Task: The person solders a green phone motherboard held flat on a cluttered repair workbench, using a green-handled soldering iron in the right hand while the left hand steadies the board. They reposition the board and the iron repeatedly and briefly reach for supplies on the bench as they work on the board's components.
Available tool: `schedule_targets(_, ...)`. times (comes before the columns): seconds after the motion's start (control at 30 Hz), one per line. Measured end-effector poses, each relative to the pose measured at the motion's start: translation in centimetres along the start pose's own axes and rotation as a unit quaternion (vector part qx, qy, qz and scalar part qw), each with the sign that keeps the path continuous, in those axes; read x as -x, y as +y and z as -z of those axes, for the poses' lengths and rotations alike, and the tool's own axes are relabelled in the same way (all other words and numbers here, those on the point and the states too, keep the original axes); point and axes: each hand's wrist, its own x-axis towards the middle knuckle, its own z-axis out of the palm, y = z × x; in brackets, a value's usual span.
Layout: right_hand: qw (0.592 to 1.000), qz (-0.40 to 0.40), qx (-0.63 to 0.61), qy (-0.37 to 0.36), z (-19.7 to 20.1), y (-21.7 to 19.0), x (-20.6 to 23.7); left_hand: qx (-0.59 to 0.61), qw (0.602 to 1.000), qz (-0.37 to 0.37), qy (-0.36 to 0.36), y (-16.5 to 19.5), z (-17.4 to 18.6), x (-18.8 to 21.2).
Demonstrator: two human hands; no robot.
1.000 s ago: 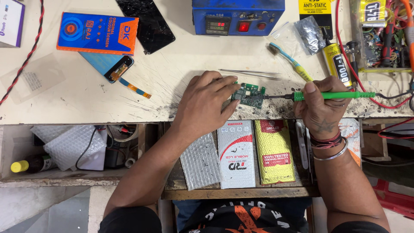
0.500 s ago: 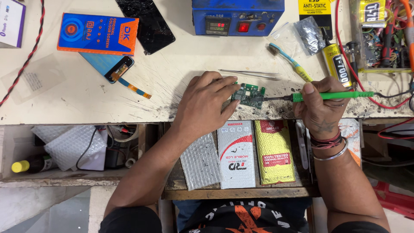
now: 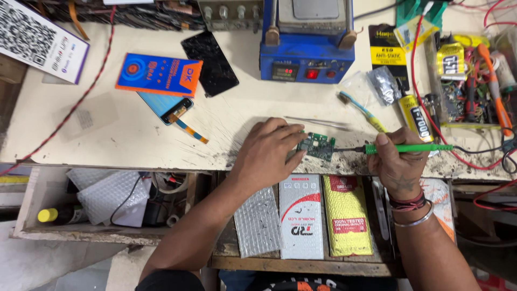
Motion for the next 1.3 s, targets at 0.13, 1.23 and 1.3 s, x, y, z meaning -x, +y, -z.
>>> schedule_targets(0.13, 1.000, 0.004, -0.004, -0.003, 0.0, -0.1, 0.0, 0.007, 1.000, 0.000, 0.003, 0.3, 0.4, 0.2)
schedule_targets(1.23, 1.000, -0.013, -0.010, 0.006, 0.2, -0.5, 0.0, -0.046, 0.998, -0.036, 0.035, 1.0, 0.1, 0.5)
schedule_targets(1.3, 1.000, -0.014, -0.003, 0.008, 0.4, -0.6, -0.1, -0.070, 0.996, -0.045, 0.038, 1.1, -0.1, 0.5)
